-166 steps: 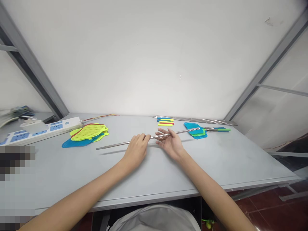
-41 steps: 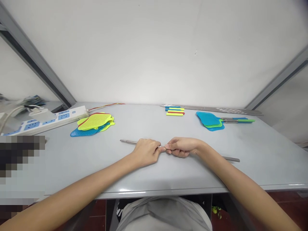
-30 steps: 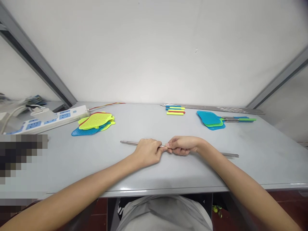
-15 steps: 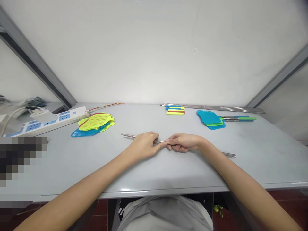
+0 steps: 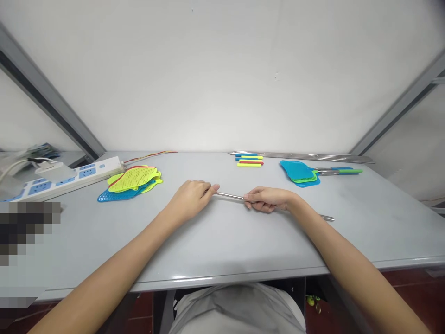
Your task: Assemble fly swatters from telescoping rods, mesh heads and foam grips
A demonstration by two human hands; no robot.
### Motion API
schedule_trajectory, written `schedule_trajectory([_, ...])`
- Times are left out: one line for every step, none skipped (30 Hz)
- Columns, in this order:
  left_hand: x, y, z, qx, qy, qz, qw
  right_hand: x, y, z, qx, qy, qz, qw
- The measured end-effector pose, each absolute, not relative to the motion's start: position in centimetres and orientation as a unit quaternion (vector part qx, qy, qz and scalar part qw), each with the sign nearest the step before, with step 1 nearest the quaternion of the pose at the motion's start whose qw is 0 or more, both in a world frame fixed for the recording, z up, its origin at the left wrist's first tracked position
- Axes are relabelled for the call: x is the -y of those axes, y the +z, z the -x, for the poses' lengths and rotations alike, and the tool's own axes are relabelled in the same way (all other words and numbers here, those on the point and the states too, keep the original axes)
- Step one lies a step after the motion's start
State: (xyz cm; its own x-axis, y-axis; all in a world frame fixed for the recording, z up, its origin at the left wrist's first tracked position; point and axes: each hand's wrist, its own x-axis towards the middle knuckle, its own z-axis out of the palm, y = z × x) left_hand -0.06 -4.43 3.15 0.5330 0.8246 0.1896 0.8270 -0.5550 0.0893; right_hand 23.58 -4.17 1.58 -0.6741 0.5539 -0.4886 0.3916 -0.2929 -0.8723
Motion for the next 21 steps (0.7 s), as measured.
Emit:
schedule_trajectory([4.37, 3.19, 0.20, 0.474, -0.103, 0.874, 0.002, 4.14, 1.57, -23.59, 0.591, 0.700, 0.398, 0.057])
schedule_trajectory([4.30, 3.19, 0.32, 0.480, -0.100, 0.872, -0.001, 4.12, 1.57, -23.59, 0.590, 0.702, 0.396, 0.057])
schedule_trajectory([4.25, 3.17, 0.40, 0.486, -0.095, 0.869, -0.004, 4.11, 1.56, -23.61, 0.589, 0.703, 0.394, 0.056])
schedule_trajectory([4.20, 3.13, 0.44, 0.492, -0.092, 0.866, -0.007, 4.10, 1.55, -23.63, 0.589, 0.704, 0.392, 0.055])
schedule_trajectory([4.17, 3.08, 0.44, 0.497, -0.090, 0.863, -0.008, 4.09, 1.53, -23.65, 0.590, 0.705, 0.390, 0.055])
schedule_trajectory([4.15, 3.04, 0.40, 0.501, -0.086, 0.861, -0.011, 4.08, 1.50, -23.68, 0.591, 0.705, 0.389, 0.055])
schedule_trajectory([4.16, 3.01, 0.34, 0.505, -0.081, 0.859, -0.014, 4.06, 1.47, -23.71, 0.592, 0.705, 0.388, 0.054])
schedule_trajectory([4.19, 2.99, 0.26, 0.509, -0.075, 0.857, -0.018, 4.03, 1.42, -23.75, 0.592, 0.705, 0.387, 0.053])
schedule_trajectory([4.23, 3.00, 0.18, 0.512, -0.067, 0.856, -0.024, 4.00, 1.38, -23.79, 0.593, 0.705, 0.386, 0.051])
schedule_trajectory([4.30, 3.02, 0.11, 0.513, -0.059, 0.856, -0.032, 3.97, 1.33, -23.83, 0.594, 0.705, 0.385, 0.049])
schedule_trajectory([4.37, 3.06, 0.04, 0.514, -0.053, 0.855, -0.041, 3.94, 1.28, -23.87, 0.594, 0.706, 0.384, 0.047])
schedule_trajectory([4.45, 3.09, -0.01, 0.514, -0.048, 0.855, -0.049, 3.92, 1.24, -23.90, 0.593, 0.707, 0.383, 0.044])
schedule_trajectory([4.53, 3.12, -0.06, 0.515, -0.044, 0.854, -0.056, 3.90, 1.20, -23.93, 0.593, 0.708, 0.382, 0.042])
schedule_trajectory([4.60, 3.13, -0.11, 0.516, -0.042, 0.853, -0.060, 3.88, 1.16, -23.94, 0.593, 0.709, 0.381, 0.041])
schedule_trajectory([4.65, 3.12, -0.15, 0.518, -0.041, 0.852, -0.062, 3.87, 1.12, -23.95, 0.593, 0.709, 0.380, 0.041])
schedule_trajectory([4.69, 3.10, -0.19, 0.520, -0.041, 0.851, -0.063, 3.87, 1.08, -23.96, 0.592, 0.710, 0.379, 0.041])
schedule_trajectory([4.70, 3.06, -0.22, 0.521, -0.040, 0.850, -0.065, 3.87, 1.06, -23.96, 0.592, 0.710, 0.379, 0.042])
schedule_trajectory([4.71, 3.02, -0.23, 0.522, -0.040, 0.849, -0.068, 3.87, 1.04, -23.96, 0.592, 0.711, 0.378, 0.042])
schedule_trajectory([4.70, 2.97, -0.24, 0.522, -0.040, 0.849, -0.071, 3.87, 1.03, -23.97, 0.592, 0.711, 0.378, 0.041])
schedule_trajectory([4.68, 2.93, -0.23, 0.521, -0.040, 0.849, -0.075, 3.87, 1.03, -23.97, 0.592, 0.711, 0.378, 0.041])
schedule_trajectory([4.65, 2.89, -0.22, 0.520, -0.040, 0.850, -0.078, 3.88, 1.04, -23.98, 0.592, 0.711, 0.378, 0.040])
